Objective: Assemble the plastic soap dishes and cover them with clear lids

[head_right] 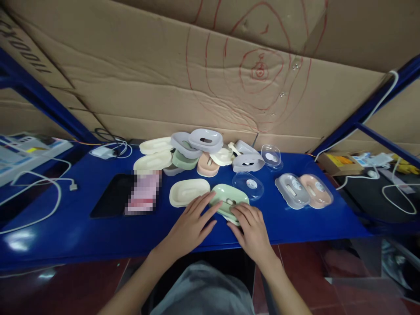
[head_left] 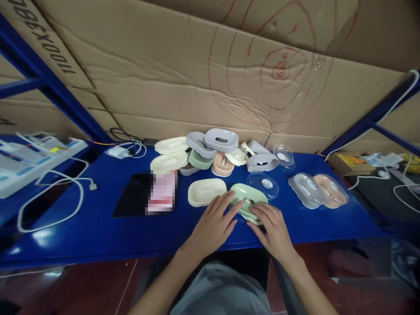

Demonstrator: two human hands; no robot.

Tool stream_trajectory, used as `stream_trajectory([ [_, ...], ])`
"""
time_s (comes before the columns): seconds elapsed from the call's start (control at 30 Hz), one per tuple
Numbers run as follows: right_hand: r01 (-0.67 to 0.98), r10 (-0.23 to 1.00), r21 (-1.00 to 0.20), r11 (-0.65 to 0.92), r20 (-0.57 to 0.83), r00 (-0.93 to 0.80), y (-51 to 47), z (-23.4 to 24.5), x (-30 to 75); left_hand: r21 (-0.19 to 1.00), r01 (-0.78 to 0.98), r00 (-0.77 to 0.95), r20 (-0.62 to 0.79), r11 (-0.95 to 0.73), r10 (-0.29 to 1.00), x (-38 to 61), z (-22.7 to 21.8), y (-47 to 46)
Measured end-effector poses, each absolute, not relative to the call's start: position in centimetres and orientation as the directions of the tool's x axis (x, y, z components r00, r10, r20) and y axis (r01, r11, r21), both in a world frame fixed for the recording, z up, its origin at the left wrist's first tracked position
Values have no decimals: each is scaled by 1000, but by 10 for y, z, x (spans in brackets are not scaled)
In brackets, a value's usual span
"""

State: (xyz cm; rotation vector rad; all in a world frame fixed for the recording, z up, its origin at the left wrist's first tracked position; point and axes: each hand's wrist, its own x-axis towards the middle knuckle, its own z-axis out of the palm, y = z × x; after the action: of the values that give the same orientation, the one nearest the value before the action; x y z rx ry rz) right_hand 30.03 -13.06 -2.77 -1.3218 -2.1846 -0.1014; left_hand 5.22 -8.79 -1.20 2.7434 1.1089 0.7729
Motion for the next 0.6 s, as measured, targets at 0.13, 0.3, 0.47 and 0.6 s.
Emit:
stream_trajectory([
  [0.13, 875, 785, -169, 453, 541, -302, -137, -33, 304, 280, 611, 617, 418, -741, 667, 59, -14, -83],
  [0.3, 964, 820, -127, 234, 559, -126, -146, -40, 303, 286, 598, 642, 389, -749, 661, 68, -10, -75],
  [0.47, 904, 821, -261, 338, 551, -148, -145, -44, 304, 310, 575, 647, 395, -758, 652, 76, -5, -72],
  [0.6, 787, 806, -331, 520, 495, -325, -134, -35, 309, 314, 560, 645, 414, -766, 642, 63, -7, -82],
])
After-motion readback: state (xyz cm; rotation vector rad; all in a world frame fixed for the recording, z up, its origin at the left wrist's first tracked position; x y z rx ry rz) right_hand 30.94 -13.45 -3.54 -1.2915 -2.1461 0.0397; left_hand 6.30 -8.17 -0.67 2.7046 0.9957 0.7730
